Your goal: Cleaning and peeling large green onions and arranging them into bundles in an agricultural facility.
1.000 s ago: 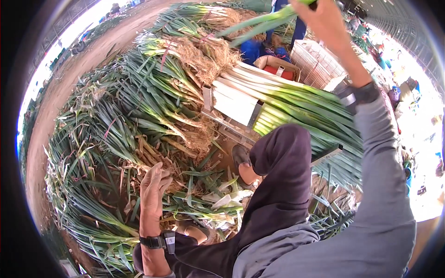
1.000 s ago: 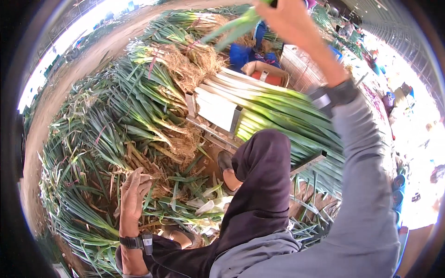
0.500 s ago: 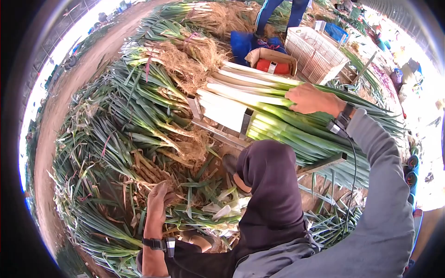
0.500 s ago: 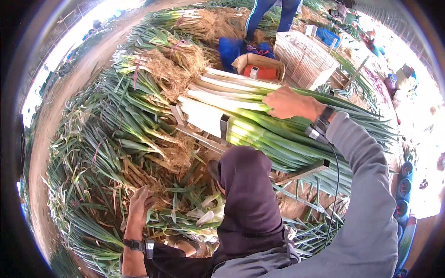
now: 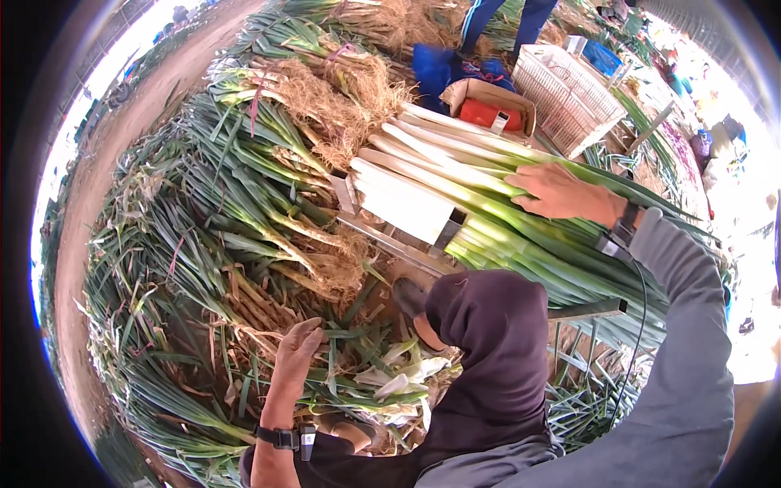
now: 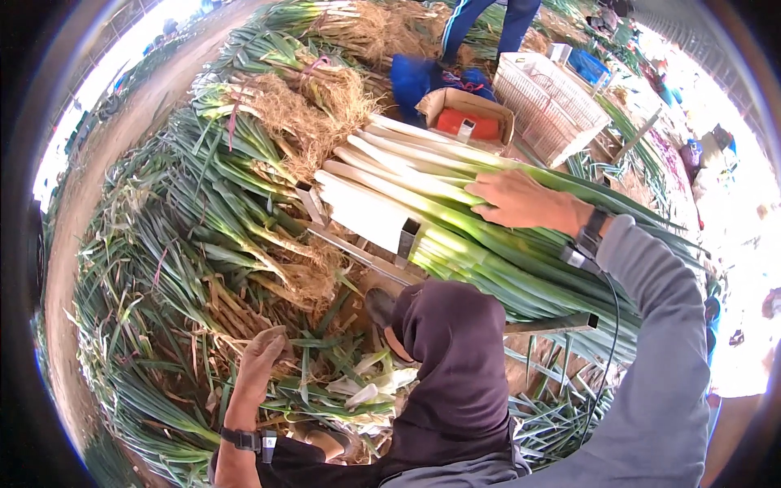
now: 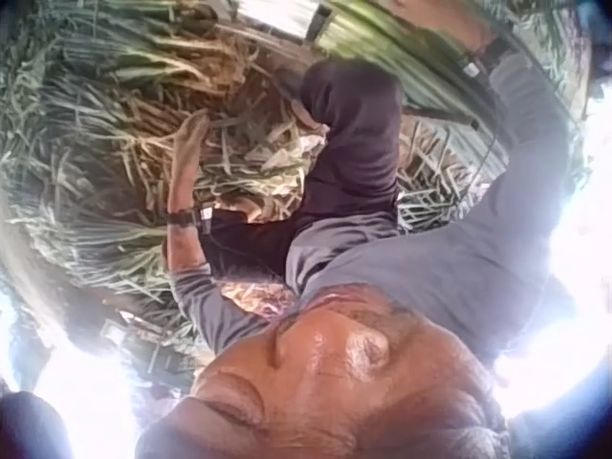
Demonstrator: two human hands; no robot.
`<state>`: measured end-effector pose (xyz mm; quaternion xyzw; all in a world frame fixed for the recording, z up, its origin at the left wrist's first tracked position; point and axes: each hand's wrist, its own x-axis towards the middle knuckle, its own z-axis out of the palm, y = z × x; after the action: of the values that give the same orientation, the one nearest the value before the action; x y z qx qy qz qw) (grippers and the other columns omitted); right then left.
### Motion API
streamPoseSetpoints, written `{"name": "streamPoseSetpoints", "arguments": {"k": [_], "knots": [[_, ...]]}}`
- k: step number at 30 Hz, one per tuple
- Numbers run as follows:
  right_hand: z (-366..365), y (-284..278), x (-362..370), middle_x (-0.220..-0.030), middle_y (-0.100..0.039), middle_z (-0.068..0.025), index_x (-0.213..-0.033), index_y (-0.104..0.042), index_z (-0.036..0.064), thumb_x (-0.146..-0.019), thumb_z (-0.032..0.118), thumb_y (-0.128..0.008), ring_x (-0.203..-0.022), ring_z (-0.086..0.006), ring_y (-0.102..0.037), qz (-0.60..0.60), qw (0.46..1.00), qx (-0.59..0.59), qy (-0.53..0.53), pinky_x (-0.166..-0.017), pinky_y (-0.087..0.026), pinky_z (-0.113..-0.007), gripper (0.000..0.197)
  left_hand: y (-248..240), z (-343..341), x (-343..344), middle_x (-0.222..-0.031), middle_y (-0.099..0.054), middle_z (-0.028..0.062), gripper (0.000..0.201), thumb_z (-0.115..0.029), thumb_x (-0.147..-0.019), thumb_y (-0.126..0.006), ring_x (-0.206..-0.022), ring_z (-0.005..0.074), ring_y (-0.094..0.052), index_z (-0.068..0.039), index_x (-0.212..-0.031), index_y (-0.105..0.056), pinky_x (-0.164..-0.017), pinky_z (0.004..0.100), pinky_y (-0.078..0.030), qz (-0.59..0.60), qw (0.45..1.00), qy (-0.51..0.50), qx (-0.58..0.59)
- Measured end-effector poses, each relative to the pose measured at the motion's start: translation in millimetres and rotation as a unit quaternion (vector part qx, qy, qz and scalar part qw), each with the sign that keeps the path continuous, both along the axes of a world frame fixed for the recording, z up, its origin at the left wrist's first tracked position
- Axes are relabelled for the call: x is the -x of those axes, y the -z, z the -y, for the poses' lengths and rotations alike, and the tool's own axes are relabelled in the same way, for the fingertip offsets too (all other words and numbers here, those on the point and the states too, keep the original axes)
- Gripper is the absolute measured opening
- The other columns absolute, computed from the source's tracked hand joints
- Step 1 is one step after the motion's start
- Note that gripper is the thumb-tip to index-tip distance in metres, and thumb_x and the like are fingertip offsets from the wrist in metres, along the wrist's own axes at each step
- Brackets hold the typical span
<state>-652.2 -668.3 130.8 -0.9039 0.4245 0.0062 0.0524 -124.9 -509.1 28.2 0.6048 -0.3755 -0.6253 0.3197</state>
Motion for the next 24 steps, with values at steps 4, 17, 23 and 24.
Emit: {"name": "streamPoseSetpoints", "arguments": {"k": [4,17,23,24], "knots": [[10,-4,3,-0.093,-0.062,-0.0135,-0.11,-0.066,0.0018,-0.087,0.022,-0.066,-0.083,-0.0339,-0.065,-0.031,0.997,0.063,-0.02,-0.073,-0.05,-0.049,0.031,2,-2,1,-0.111,-0.067,0.0088,0.042,-0.019,-0.103,-0.061,-0.097,0.0151,-0.064,0.004,-0.138,-0.056,-0.087,0.03,-0.053,-0.003,0.999,0.036,-0.008],[47,-11,22,-0.114,-0.066,-0.0229,-0.128,-0.063,0.0002,-0.097,0.026,-0.059,-0.109,-0.0406,-0.063,-0.033,0.992,-0.111,0.053,-0.096,-0.048,-0.049,0.04,-15,-7,10,-0.107,-0.066,0.0061,0.043,-0.015,-0.102,-0.064,-0.095,0.0119,-0.062,0.004,-0.139,-0.055,-0.087,0.0276,-0.051,0.01,0.997,0.056,-0.044],[50,9,39,-0.125,-0.065,-0.0249,-0.132,-0.062,0.0015,-0.098,0.023,-0.058,-0.116,-0.0409,-0.061,0.011,0.992,-0.117,0.053,-0.103,-0.046,-0.048,0.04,-24,-10,14,-0.108,-0.067,0.0063,0.041,-0.017,-0.103,-0.062,-0.096,0.0135,-0.064,0.003,-0.138,-0.056,-0.086,0.0285,-0.052,-0.007,0.997,0.068,-0.025],[49,13,38,-0.121,-0.067,-0.0246,-0.131,-0.062,0.0017,-0.098,0.023,-0.058,-0.114,-0.041,-0.063,0.004,0.993,-0.1,0.063,-0.101,-0.047,-0.048,0.039,-29,-10,13,-0.109,-0.068,0.0072,0.041,-0.02,-0.103,-0.061,-0.097,0.0143,-0.065,0.003,-0.137,-0.055,-0.086,0.0286,-0.052,-0.009,0.997,0.077,-0.018]]}}
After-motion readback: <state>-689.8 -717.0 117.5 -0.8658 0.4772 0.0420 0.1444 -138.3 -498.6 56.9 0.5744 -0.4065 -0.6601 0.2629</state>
